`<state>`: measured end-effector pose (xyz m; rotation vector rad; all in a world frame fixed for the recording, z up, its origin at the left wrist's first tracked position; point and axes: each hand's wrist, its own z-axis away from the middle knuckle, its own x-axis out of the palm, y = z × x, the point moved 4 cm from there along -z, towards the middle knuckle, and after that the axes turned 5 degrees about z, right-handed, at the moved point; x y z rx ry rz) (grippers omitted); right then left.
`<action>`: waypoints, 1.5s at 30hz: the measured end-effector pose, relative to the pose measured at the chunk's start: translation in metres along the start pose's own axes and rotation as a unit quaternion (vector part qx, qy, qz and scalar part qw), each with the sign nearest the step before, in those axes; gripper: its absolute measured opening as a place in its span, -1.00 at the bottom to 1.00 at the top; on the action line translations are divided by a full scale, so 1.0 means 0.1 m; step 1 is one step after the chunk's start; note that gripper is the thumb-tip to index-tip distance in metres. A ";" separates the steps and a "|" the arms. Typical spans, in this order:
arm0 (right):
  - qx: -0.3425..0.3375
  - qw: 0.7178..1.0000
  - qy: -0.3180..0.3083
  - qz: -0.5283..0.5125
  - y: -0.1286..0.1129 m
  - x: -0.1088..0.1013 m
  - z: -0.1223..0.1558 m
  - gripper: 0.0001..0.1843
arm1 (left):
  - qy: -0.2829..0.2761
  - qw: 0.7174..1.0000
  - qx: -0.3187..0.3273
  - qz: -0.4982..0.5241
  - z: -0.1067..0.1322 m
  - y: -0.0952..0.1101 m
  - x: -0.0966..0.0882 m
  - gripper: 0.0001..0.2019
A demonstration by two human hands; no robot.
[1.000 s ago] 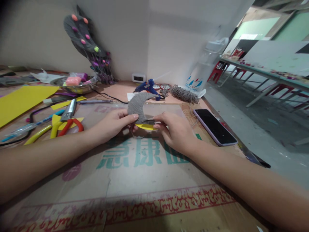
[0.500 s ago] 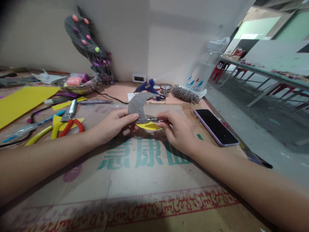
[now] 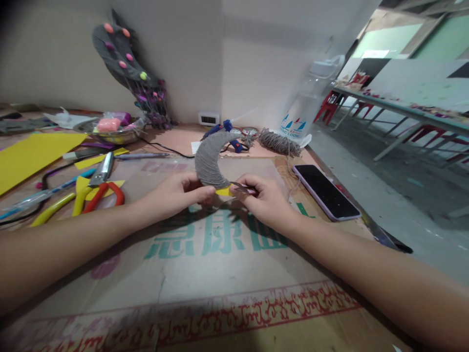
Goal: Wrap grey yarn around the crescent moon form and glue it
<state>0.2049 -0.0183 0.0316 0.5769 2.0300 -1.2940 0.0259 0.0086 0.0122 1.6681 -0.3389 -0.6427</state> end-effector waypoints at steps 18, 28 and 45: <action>0.080 0.991 -0.026 -0.101 0.06 0.01 0.00 -0.54 | -0.039 0.998 0.045 0.023 0.00 -0.05 0.03 -0.67; 0.051 0.989 -0.036 -0.135 0.09 0.03 -0.02 -0.60 | 0.049 0.998 0.029 0.007 0.00 0.06 -0.08 -0.65; -0.239 0.941 0.056 0.232 -0.22 -0.09 0.12 -0.82 | 0.075 0.997 0.015 -0.031 0.01 0.03 -0.11 -0.63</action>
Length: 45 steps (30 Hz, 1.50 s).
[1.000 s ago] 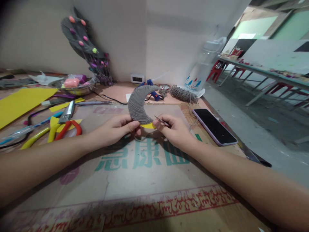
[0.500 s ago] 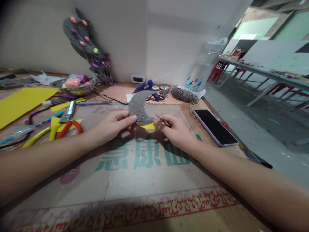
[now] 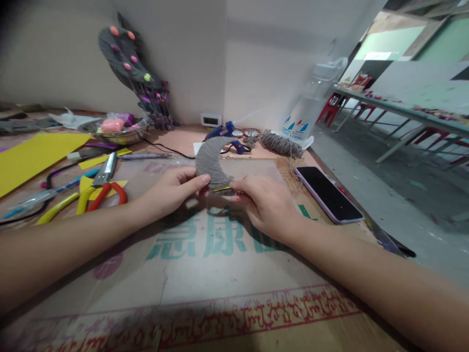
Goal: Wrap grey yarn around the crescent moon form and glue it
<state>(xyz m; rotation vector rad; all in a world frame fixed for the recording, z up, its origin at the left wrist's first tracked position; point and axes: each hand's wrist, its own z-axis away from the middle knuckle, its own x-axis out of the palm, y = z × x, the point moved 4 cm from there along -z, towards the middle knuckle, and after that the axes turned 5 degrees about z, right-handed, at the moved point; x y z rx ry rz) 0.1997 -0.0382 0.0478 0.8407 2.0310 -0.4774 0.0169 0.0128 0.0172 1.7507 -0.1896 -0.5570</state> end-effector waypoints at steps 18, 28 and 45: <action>0.034 0.999 0.009 0.037 0.07 0.04 0.01 -0.83 | -0.018 1.000 0.015 0.011 0.01 0.03 0.03 -0.65; 0.034 0.999 -0.003 0.024 0.06 0.04 0.00 -0.80 | -0.022 1.000 0.008 -0.001 0.02 0.03 0.03 -0.64; 0.225 0.955 -0.031 -0.192 0.12 0.13 -0.01 -0.76 | -0.032 0.999 0.010 0.035 0.00 0.02 0.05 -0.70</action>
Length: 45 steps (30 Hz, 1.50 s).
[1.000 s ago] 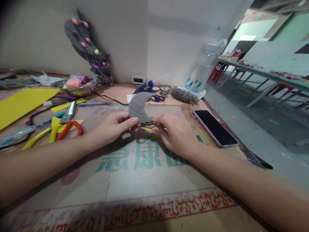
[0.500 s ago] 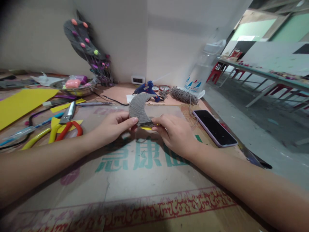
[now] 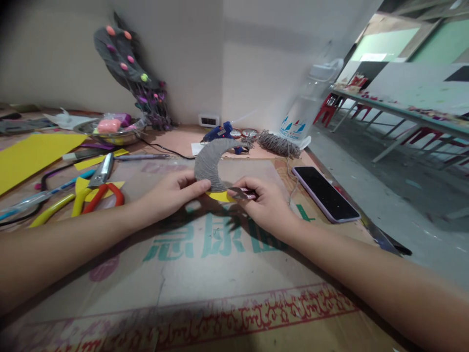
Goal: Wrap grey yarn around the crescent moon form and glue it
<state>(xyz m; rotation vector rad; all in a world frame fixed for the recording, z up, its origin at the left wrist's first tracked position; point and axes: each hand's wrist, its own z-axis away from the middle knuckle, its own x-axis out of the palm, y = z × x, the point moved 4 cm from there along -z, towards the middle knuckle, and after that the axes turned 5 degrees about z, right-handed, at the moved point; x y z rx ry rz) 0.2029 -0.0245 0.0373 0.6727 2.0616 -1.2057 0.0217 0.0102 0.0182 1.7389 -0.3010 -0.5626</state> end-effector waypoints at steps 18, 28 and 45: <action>0.006 0.999 -0.025 -0.020 0.03 0.05 0.01 -0.80 | -0.027 0.999 -0.024 -0.034 0.02 -0.06 0.03 -0.71; 0.004 0.999 -0.030 -0.021 0.04 0.06 0.02 -0.79 | -0.029 0.999 -0.023 -0.037 0.02 -0.05 0.04 -0.78; -0.185 0.971 0.069 0.132 -0.02 -0.07 0.07 -0.74 | 0.019 0.999 -0.039 -0.002 0.01 -0.01 -0.01 -0.72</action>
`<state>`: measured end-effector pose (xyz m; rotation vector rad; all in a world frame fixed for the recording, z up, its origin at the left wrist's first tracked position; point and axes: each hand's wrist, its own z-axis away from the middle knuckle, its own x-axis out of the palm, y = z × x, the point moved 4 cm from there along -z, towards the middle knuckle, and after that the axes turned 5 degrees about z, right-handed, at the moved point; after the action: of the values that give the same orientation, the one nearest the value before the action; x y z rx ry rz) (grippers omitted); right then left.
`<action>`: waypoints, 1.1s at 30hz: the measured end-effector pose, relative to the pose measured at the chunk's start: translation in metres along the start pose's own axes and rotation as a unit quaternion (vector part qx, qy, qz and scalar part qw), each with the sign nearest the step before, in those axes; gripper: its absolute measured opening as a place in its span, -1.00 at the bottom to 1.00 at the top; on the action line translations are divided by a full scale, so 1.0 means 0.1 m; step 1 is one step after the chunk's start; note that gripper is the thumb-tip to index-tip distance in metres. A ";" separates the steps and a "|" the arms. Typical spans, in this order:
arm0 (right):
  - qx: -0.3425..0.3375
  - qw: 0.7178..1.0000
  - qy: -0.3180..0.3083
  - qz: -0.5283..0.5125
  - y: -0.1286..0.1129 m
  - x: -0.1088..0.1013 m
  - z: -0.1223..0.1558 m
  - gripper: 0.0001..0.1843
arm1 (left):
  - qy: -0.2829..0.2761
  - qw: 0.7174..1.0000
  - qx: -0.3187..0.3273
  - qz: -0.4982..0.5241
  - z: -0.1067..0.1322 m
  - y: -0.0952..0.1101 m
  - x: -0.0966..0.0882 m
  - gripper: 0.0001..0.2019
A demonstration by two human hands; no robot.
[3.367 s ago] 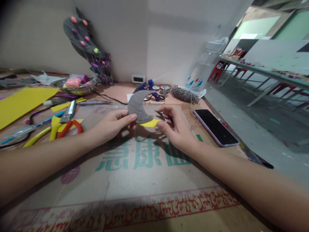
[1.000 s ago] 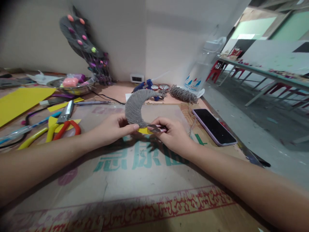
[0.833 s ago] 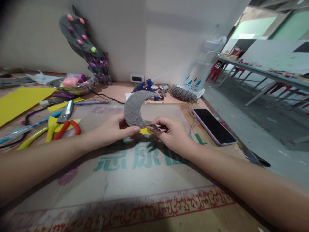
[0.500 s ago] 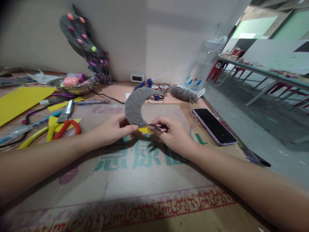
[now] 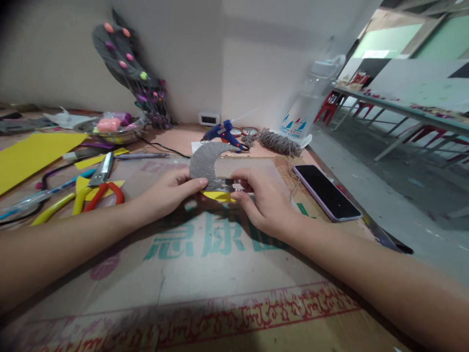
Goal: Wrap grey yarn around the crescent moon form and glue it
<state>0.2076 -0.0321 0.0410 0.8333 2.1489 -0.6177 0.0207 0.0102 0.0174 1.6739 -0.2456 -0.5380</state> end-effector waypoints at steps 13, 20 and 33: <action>-0.068 0.994 0.001 0.084 0.01 -0.01 -0.03 -0.84 | 0.018 1.000 0.014 0.015 0.00 -0.03 -0.02 -0.70; -0.061 0.994 -0.008 0.091 0.01 -0.01 -0.04 -0.85 | 0.031 1.000 0.005 0.002 0.00 -0.05 -0.04 -0.71; -0.059 0.994 0.009 0.091 0.03 -0.01 -0.03 -0.86 | 0.037 0.999 0.019 0.001 -0.02 -0.08 -0.06 -0.69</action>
<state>0.2089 -0.0282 0.0433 0.9596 2.0735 -0.3869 0.0153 0.0157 0.0114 1.7264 -0.2044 -0.4709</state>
